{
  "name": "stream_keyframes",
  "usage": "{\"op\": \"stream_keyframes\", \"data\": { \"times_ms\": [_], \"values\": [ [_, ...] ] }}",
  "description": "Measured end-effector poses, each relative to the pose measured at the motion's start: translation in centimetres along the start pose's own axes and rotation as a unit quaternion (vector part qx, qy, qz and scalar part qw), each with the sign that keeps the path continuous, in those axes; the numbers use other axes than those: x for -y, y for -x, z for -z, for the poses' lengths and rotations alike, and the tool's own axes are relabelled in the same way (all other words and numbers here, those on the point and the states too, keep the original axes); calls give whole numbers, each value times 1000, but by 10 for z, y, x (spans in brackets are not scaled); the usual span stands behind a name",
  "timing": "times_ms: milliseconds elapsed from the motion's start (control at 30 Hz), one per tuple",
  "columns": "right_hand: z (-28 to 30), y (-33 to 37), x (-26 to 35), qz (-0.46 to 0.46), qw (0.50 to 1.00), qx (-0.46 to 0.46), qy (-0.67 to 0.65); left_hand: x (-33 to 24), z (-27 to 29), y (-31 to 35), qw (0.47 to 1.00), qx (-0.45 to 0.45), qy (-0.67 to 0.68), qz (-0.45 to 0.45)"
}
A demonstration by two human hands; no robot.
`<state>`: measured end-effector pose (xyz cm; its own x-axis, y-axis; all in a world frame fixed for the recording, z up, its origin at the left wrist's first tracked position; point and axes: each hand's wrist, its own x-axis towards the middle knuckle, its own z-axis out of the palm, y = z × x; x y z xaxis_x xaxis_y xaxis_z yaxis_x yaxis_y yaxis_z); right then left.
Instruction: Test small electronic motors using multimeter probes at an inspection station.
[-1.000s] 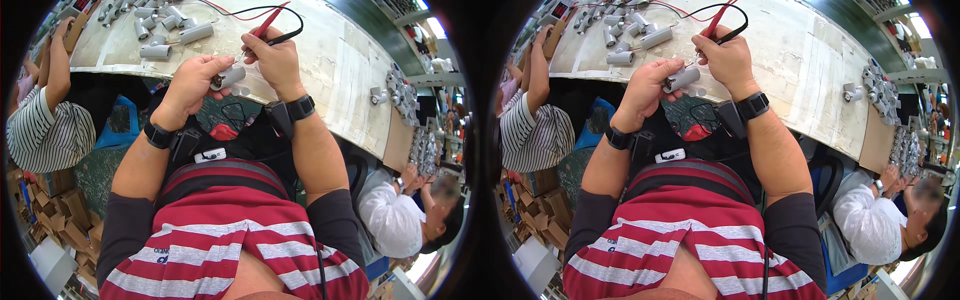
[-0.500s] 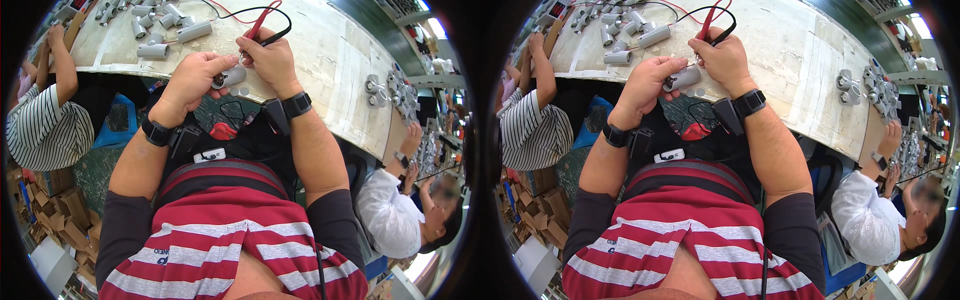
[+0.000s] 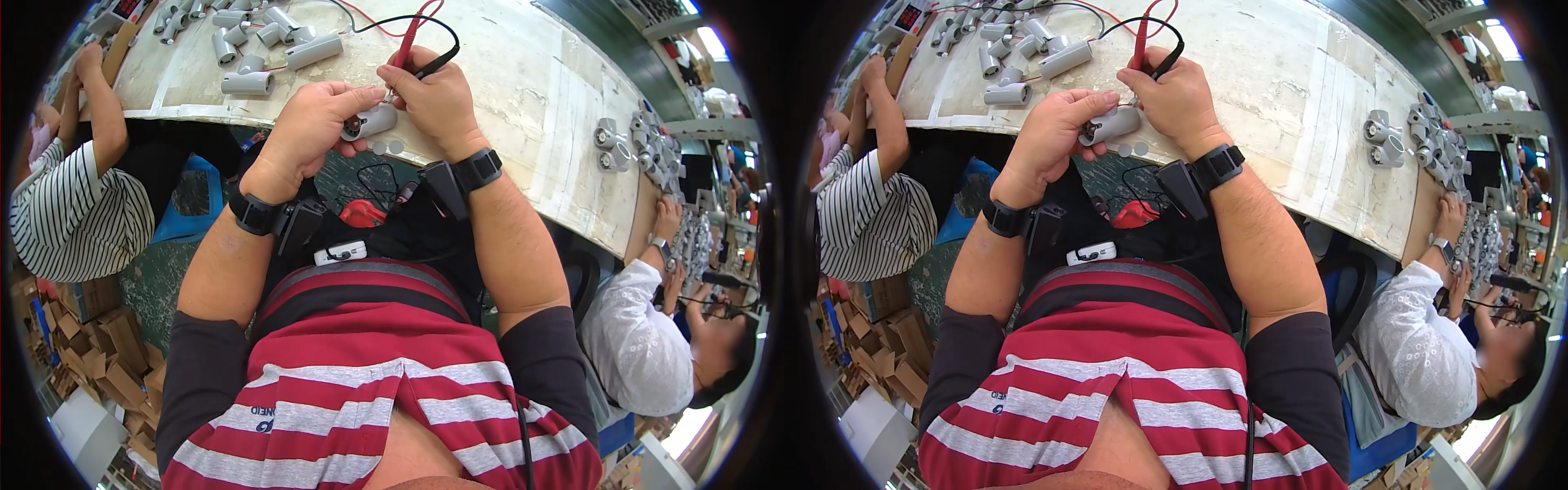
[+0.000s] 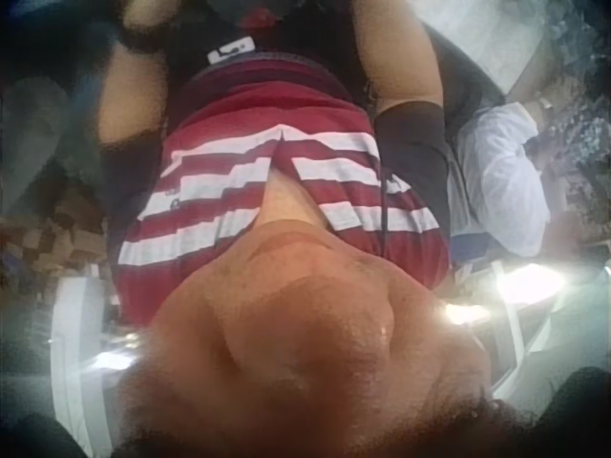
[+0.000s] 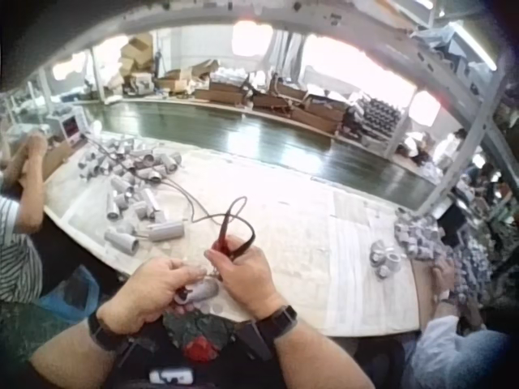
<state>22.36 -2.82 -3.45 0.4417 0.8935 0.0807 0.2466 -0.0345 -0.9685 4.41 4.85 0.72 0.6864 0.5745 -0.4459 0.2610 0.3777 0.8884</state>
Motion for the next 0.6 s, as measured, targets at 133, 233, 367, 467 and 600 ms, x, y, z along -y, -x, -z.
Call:
{"op": "stream_keyframes", "data": {
  "times_ms": [133,233,367,467,600],
  "values": [
    [-1,-2,-4,17,1000,-4,19,-1,-2,2,1000,-17,-10,3],
    [-1,-2,-5,22,999,-7,23,0,-2,2,1000,-9,-13,-3],
    [-2,-3,-7,27,999,-11,33,0,-5,3,1000,-10,-26,-5],
    [-2,-3,-7,34,998,-14,43,0,-4,4,1000,-10,-24,-5],
    [-3,-2,-5,30,999,-14,38,0,-4,4,1000,-7,-22,-8]
  ]
}}
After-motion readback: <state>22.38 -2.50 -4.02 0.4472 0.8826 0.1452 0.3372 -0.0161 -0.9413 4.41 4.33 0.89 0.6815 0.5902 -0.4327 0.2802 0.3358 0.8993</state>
